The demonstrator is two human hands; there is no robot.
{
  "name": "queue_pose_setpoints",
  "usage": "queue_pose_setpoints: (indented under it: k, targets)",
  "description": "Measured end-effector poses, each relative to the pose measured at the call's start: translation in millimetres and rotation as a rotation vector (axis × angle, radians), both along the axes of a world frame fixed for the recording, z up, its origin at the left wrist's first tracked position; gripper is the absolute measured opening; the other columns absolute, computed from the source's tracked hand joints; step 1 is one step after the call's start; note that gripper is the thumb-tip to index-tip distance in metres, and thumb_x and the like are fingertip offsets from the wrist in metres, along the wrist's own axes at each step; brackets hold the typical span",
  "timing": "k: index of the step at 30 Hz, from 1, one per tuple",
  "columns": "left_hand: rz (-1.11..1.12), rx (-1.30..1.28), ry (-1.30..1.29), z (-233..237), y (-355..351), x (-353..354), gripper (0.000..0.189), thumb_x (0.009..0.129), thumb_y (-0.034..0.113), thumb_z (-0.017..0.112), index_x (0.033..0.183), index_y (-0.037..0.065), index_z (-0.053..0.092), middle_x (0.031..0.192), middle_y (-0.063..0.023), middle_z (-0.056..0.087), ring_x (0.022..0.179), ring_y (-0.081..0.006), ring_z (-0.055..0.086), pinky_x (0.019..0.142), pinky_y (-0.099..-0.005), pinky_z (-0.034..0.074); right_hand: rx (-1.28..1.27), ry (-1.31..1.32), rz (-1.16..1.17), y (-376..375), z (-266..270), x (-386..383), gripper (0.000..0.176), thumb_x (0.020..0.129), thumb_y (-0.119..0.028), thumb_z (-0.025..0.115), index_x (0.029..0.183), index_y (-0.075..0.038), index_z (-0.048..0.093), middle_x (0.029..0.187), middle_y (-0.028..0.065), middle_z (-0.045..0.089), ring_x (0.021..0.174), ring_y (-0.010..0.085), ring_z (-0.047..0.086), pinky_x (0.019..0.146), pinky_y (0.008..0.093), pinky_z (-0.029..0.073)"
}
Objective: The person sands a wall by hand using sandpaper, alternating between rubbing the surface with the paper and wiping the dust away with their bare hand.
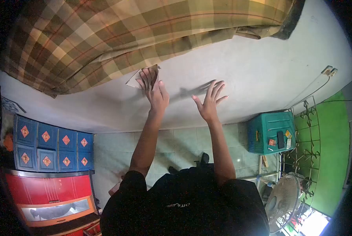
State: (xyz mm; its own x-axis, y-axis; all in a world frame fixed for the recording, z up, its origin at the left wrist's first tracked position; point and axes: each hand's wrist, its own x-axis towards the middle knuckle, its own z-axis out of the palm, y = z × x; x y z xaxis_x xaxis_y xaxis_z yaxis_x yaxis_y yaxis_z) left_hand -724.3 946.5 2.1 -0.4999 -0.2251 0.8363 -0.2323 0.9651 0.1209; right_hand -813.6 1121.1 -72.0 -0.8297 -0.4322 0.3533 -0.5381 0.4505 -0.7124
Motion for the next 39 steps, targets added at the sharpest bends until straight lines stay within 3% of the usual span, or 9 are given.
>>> queue_pose_setpoints:
  k: [7,12,16,23,27,29,31,37,39]
  targets:
    - [-0.105,0.074,-0.372,-160,15,19,0.048,0.087,0.021,0.048,0.130,0.001,0.047,0.134,-0.0164,0.045,0.125,-0.0371,0.038,0.103,-0.0615,0.021,-0.061,0.143,-0.085,28,-2,-6,0.093,0.086,-0.044,0.059,0.148,-0.002,0.003,0.153,0.0223,-0.002,0.142,0.0363,-0.009,0.105,0.0609,-0.011]
    - [-0.069,0.018,-0.321,-37,24,-6,0.046,0.086,0.021,0.047,0.126,0.000,0.050,0.133,-0.0205,0.044,0.124,-0.0416,0.037,0.104,-0.0614,0.017,-0.329,0.278,-0.222,48,24,-19,0.052,0.085,-0.012,0.065,0.134,-0.009,0.047,0.139,0.0200,0.039,0.126,0.0346,0.041,0.103,0.0466,0.033]
    - [-0.066,-0.054,0.013,26,25,-31,0.044,0.086,0.020,0.047,0.124,0.000,0.052,0.128,-0.0222,0.049,0.121,-0.0443,0.040,0.106,-0.0609,0.014,-0.420,0.335,-0.274,43,38,-24,0.048,0.084,-0.009,0.067,0.129,-0.008,0.051,0.132,0.0190,0.043,0.124,0.0342,0.042,0.099,0.0438,0.040]
    - [-0.077,-0.142,-0.323,-144,22,-3,0.047,0.083,0.023,0.052,0.129,0.013,0.052,0.128,-0.0020,0.053,0.114,-0.0205,0.049,0.094,-0.0531,0.033,-0.445,0.279,-0.247,52,42,-33,0.043,0.086,-0.010,0.065,0.126,-0.007,0.052,0.132,0.0163,0.044,0.122,0.0308,0.044,0.097,0.0417,0.041]
    - [-0.080,-0.163,-0.364,-70,29,-12,0.046,0.082,0.022,0.050,0.127,0.013,0.053,0.128,-0.0033,0.053,0.113,-0.0202,0.049,0.092,-0.0510,0.034,-0.450,0.206,-0.182,55,45,-38,0.043,0.086,-0.010,0.065,0.127,-0.007,0.052,0.131,0.0166,0.042,0.119,0.0308,0.045,0.096,0.0413,0.042]
    - [-0.170,-0.150,-0.201,-8,36,-25,0.051,0.080,0.021,0.054,0.127,0.004,0.050,0.128,-0.0137,0.050,0.116,-0.0328,0.047,0.095,-0.0588,0.030,-0.504,0.133,-0.146,52,46,-36,0.046,0.084,-0.011,0.067,0.127,-0.008,0.051,0.130,0.0184,0.039,0.116,0.0329,0.045,0.096,0.0430,0.041]
    - [-0.145,-0.168,-0.070,28,37,-36,0.047,0.081,0.023,0.053,0.123,0.002,0.053,0.126,-0.0158,0.052,0.115,-0.0339,0.048,0.094,-0.0586,0.030,-0.508,0.130,-0.145,48,46,-33,0.046,0.085,-0.011,0.067,0.128,-0.008,0.050,0.130,0.0182,0.038,0.117,0.0331,0.045,0.097,0.0434,0.040]
    - [-0.250,-0.109,-0.359,-120,21,-9,0.048,0.083,0.025,0.051,0.126,0.005,0.052,0.128,-0.0154,0.052,0.116,-0.0314,0.048,0.095,-0.0561,0.031,-0.483,0.178,-0.131,51,38,-31,0.048,0.085,-0.013,0.067,0.129,-0.008,0.049,0.132,0.0187,0.035,0.119,0.0334,0.042,0.099,0.0437,0.038]
    - [-0.259,-0.103,-0.369,-125,23,6,0.048,0.083,0.024,0.051,0.127,0.007,0.053,0.130,-0.0106,0.052,0.117,-0.0266,0.049,0.095,-0.0540,0.032,-0.486,0.192,-0.130,61,33,-30,0.048,0.085,-0.013,0.067,0.129,-0.007,0.049,0.132,0.0190,0.034,0.120,0.0336,0.041,0.100,0.0438,0.037]
